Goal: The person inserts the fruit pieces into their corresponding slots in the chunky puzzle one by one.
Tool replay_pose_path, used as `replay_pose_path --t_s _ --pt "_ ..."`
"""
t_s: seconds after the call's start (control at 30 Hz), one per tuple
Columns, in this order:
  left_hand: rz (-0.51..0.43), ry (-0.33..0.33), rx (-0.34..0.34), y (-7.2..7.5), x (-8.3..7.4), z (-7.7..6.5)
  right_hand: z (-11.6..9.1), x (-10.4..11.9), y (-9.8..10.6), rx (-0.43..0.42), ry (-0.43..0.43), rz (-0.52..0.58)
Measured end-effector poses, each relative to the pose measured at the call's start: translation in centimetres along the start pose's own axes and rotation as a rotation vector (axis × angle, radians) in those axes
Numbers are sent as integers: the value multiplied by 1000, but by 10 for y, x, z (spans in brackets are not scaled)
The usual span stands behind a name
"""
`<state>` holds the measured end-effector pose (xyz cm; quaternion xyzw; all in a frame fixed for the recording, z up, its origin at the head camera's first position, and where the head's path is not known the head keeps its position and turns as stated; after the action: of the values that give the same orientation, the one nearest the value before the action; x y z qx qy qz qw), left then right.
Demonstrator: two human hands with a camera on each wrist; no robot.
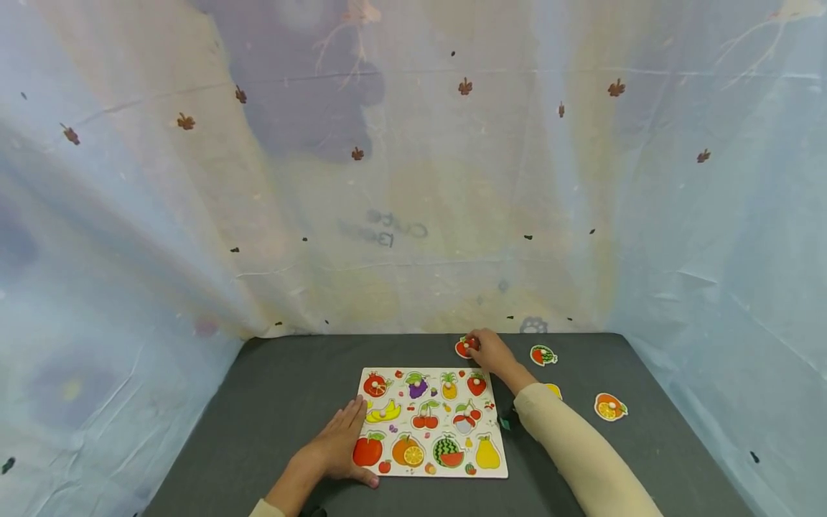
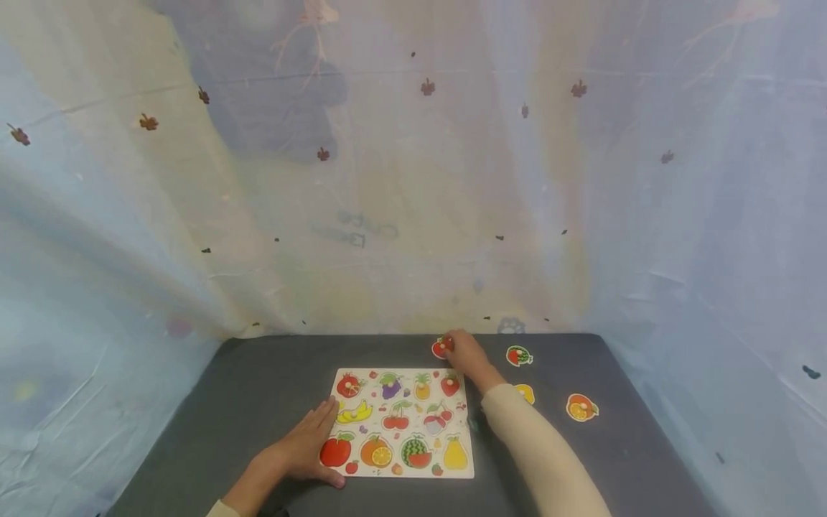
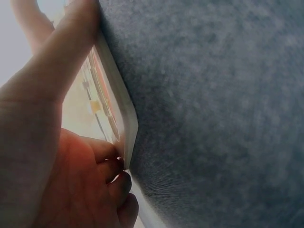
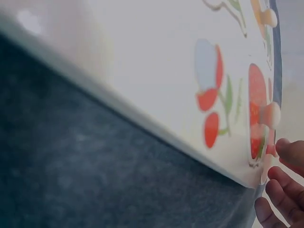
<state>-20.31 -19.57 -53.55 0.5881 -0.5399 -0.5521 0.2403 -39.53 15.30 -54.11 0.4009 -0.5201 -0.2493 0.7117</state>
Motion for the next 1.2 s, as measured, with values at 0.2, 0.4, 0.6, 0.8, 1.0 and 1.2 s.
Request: replay_pose_path --t_s 0.2,0.4,0.6,0.8,1.0,1.2 --pt "-5 -3 -1 0 -1 1 1 -1 0 1 -24 -26" --pt "1 -2 3 -1 -2 -1 -3 -2 -2 12 -26 -27" --pt "-14 -5 4 -2 -1 -1 -5 0 -4 12 -29 -30" --pt "-33 -12 9 -1 -3 -2 -5 5 -1 -10 -15 -39" --pt "-24 -32 -10 -9 8 6 -10 19 1 -34 31 -28" --pt "-26 -19 -4 -4 4 2 -17 33 5 -52 79 -29"
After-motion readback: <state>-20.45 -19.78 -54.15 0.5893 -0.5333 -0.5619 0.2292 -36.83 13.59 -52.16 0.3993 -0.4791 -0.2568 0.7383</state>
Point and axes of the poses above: each hand's wrist, its own z-axis towards the middle knuckle, its own y-axis out of the back of the hand, x = y × z, the point moved 2 cm from there along z, towards the middle knuckle, and after that the axes turned 1 degree about y, right-handed, at the moved point
